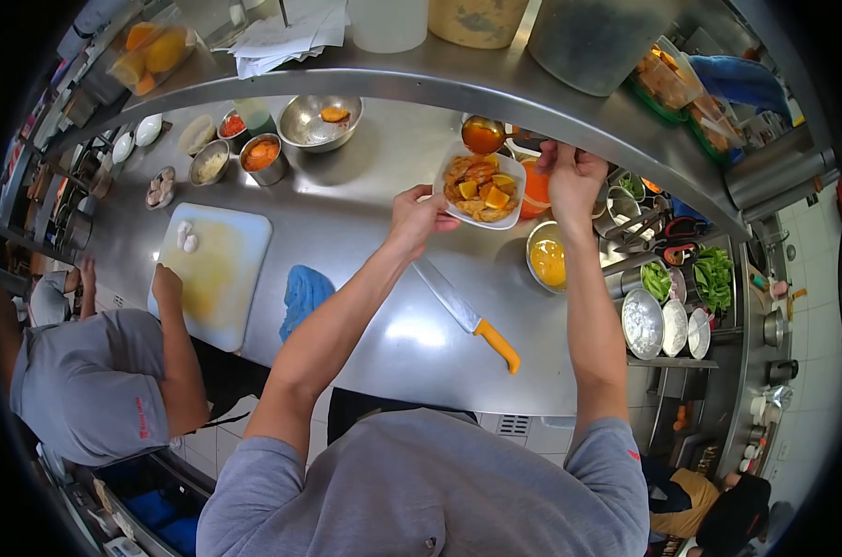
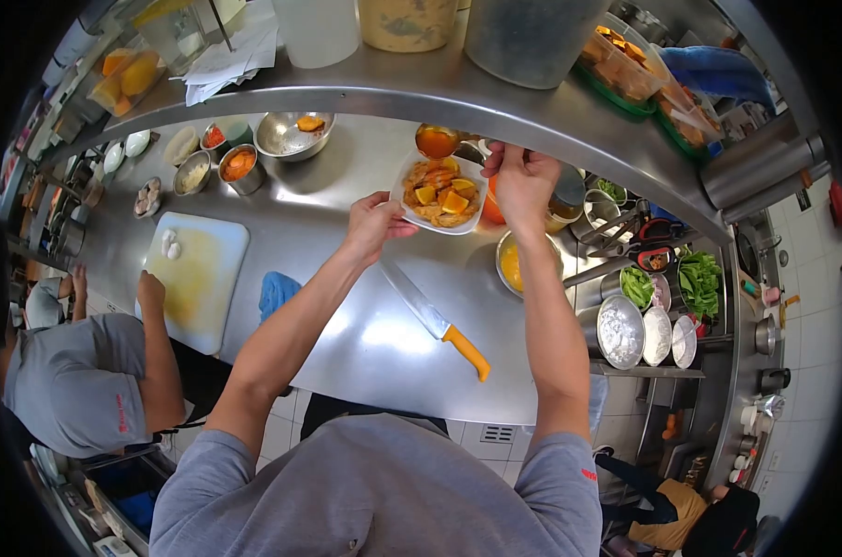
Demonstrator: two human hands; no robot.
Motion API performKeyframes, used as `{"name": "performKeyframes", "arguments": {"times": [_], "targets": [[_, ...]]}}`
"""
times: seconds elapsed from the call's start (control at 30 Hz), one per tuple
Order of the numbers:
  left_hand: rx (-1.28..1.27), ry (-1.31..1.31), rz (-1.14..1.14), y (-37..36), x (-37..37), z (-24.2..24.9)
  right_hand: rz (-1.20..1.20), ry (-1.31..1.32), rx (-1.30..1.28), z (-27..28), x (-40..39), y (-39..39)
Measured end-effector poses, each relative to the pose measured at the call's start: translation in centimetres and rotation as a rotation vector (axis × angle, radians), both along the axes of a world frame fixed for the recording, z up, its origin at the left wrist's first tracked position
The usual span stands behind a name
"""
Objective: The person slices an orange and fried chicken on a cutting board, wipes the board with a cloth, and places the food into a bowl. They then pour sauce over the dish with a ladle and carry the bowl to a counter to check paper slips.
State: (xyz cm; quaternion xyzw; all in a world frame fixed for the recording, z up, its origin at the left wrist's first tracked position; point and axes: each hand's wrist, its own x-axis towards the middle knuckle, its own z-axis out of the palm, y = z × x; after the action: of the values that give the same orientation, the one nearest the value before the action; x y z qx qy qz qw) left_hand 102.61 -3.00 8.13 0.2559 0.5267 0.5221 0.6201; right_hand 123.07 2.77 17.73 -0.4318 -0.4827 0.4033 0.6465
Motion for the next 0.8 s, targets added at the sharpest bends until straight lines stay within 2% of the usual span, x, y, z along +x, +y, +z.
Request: {"name": "performKeyframes", "arguments": {"times": [0.37, 0.8], "targets": [[0.015, -0.016, 0.047, 0.7, -0.3, -1.1, 0.032, -0.052, 0.003, 0.7, 0.5, -3.2], [0.019, -0.029, 0.024, 1.2, -0.2, -1.5, -0.076, -0.193, 0.085, -0.8, 3.8, -3.6]]}}
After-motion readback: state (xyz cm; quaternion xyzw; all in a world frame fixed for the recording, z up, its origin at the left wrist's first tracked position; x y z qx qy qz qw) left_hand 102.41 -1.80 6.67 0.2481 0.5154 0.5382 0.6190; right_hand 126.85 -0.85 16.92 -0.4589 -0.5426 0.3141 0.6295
